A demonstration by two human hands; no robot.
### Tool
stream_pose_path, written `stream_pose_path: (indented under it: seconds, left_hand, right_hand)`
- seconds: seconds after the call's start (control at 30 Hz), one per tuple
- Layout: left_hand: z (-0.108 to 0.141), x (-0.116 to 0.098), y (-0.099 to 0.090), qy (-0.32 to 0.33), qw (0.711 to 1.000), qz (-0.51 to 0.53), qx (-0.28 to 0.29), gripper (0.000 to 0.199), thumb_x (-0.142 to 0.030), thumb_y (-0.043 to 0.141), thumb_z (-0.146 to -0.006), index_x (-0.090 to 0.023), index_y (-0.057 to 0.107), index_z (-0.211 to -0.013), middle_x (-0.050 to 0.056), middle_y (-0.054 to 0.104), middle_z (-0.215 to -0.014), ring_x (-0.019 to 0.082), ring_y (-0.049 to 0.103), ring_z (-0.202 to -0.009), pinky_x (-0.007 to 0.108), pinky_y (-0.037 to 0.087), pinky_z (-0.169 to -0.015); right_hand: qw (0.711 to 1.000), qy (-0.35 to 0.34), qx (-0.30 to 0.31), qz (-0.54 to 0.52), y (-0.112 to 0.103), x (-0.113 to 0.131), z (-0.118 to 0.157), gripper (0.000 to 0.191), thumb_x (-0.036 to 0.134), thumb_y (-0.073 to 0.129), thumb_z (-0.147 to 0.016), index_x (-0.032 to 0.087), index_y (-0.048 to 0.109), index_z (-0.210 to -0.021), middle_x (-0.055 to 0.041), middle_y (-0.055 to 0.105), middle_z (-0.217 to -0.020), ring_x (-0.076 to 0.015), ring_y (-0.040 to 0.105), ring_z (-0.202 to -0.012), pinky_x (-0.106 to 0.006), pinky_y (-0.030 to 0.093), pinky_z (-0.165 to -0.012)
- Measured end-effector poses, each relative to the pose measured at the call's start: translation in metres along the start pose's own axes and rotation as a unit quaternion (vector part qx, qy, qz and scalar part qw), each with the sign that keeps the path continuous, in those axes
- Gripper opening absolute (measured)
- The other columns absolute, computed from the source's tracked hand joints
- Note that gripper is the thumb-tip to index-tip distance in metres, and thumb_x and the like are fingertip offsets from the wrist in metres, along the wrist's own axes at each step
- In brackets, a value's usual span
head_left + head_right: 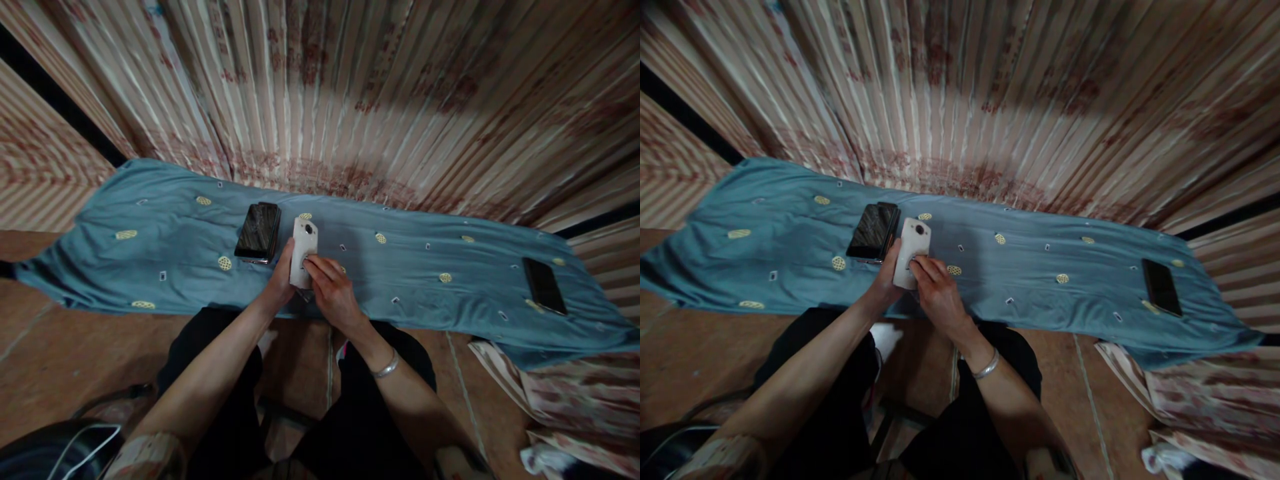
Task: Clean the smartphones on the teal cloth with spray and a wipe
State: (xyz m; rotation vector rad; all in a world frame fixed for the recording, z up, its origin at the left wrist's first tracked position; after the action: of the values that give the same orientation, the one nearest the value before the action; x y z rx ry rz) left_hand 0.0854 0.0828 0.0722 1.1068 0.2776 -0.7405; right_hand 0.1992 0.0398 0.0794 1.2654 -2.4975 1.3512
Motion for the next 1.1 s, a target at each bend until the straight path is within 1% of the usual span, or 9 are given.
stream_pose_path:
  seconds: [0.1,0.27,0.4,0.47,0.6,0.7,0.87,1.03,1.1]
  left_hand:
    - [0.0,0.0,-0.002,0.001,1.0,-0.011,0.007,0.039,-0.046,0.058,-0.105,-0.013,0.073,-0.088,0.002,0.07,-0.07,0.012,0.063,-0.056,0.022,0.048,-0.053]
    - [0.003,0.001,0.0,0.0,1.0,-0.012,0.023,0.039,-0.043,0.053,-0.108,-0.012,0.077,-0.1,0.004,0.075,-0.077,0.014,0.067,-0.061,0.023,0.053,-0.059]
    - [0.002,-0.003,-0.001,-0.007,1.0,0.005,0.003,0.049,-0.04,0.037,-0.113,-0.013,0.076,-0.099,0.003,0.074,-0.071,0.014,0.065,-0.057,0.022,0.052,-0.057]
    - [0.002,-0.005,-0.001,-0.008,1.0,0.01,0.003,0.052,-0.04,0.034,-0.113,-0.013,0.075,-0.098,0.004,0.075,-0.072,0.014,0.067,-0.06,0.023,0.053,-0.059]
    - [0.003,-0.007,-0.001,0.014,1.0,0.009,0.017,0.045,-0.041,0.041,-0.111,-0.013,0.077,-0.105,0.004,0.077,-0.078,0.016,0.07,-0.067,0.025,0.057,-0.068]
    - [0.002,-0.01,-0.003,0.042,0.999,-0.003,0.009,0.042,-0.04,0.045,-0.11,-0.015,0.078,-0.106,0.003,0.077,-0.077,0.017,0.069,-0.067,0.025,0.056,-0.068]
    - [-0.002,-0.014,-0.008,0.02,1.0,-0.023,0.001,0.051,-0.053,0.049,-0.106,-0.013,0.078,-0.098,0.009,0.077,-0.079,0.021,0.072,-0.071,0.027,0.056,-0.066]
    - [-0.003,-0.016,-0.009,0.016,1.0,-0.017,-0.003,0.058,-0.051,0.037,-0.11,-0.013,0.079,-0.099,0.01,0.077,-0.079,0.02,0.072,-0.07,0.027,0.057,-0.066]
    - [-0.004,-0.016,-0.009,0.011,1.0,-0.015,-0.002,0.058,-0.053,0.038,-0.11,-0.014,0.079,-0.099,0.009,0.077,-0.077,0.019,0.071,-0.067,0.026,0.057,-0.064]
  right_hand:
    - [1.0,0.009,0.018,-0.012,0.001,-0.003,0.0,0.047,0.009,0.042,-0.105,0.02,0.072,-0.139,-0.013,0.075,-0.136,-0.0247,0.068,-0.126,-0.046,0.059,-0.113]
    - [0.998,0.041,0.035,-0.012,0.001,-0.016,-0.001,0.048,0.011,0.047,-0.103,0.023,0.068,-0.145,-0.0129,0.072,-0.14,-0.0265,0.067,-0.129,-0.049,0.056,-0.117]
    - [0.999,0.037,0.032,-0.015,0.002,-0.015,0.0,0.047,0.012,0.045,-0.104,0.022,0.069,-0.144,-0.0139,0.073,-0.139,-0.027,0.067,-0.127,-0.049,0.057,-0.115]
    - [0.999,0.031,0.026,-0.017,0.003,-0.013,0.0,0.047,0.012,0.043,-0.105,0.022,0.07,-0.142,-0.0136,0.074,-0.137,-0.0263,0.068,-0.126,-0.048,0.058,-0.114]
    - [1.0,0.025,0.014,-0.012,0.002,-0.012,0.0,0.046,0.011,0.041,-0.105,0.021,0.071,-0.139,-0.0132,0.075,-0.135,-0.0252,0.069,-0.124,-0.046,0.058,-0.113]
    - [0.999,0.029,0.027,-0.015,0.002,-0.012,0.0,0.046,0.011,0.043,-0.105,0.022,0.07,-0.141,-0.0137,0.075,-0.136,-0.0259,0.069,-0.124,-0.047,0.058,-0.113]
    - [0.999,0.011,0.042,-0.024,0.002,-0.007,0.002,0.046,0.01,0.051,-0.102,0.023,0.069,-0.142,-0.0136,0.075,-0.134,-0.0257,0.07,-0.122,-0.045,0.058,-0.111]
    - [1.0,0.008,0.016,-0.011,0.0,-0.003,0.0,0.046,0.009,0.045,-0.102,0.021,0.073,-0.136,-0.0125,0.077,-0.131,-0.0246,0.071,-0.12,-0.044,0.06,-0.109]
    - [1.0,0.003,0.009,-0.003,-0.001,-0.001,0.0,0.045,0.008,0.044,-0.101,0.02,0.075,-0.132,-0.0118,0.078,-0.127,-0.024,0.072,-0.117,-0.043,0.062,-0.106]
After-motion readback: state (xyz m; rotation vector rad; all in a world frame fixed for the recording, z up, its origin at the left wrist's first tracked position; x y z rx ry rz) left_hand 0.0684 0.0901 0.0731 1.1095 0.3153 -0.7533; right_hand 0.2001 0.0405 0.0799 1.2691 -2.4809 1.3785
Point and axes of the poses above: each hand's wrist, its own z-axis away from the middle knuckle, its own y-axis out of the palm, x = y × z, the point moved 4 cm from there along -z, towards the middle knuckle
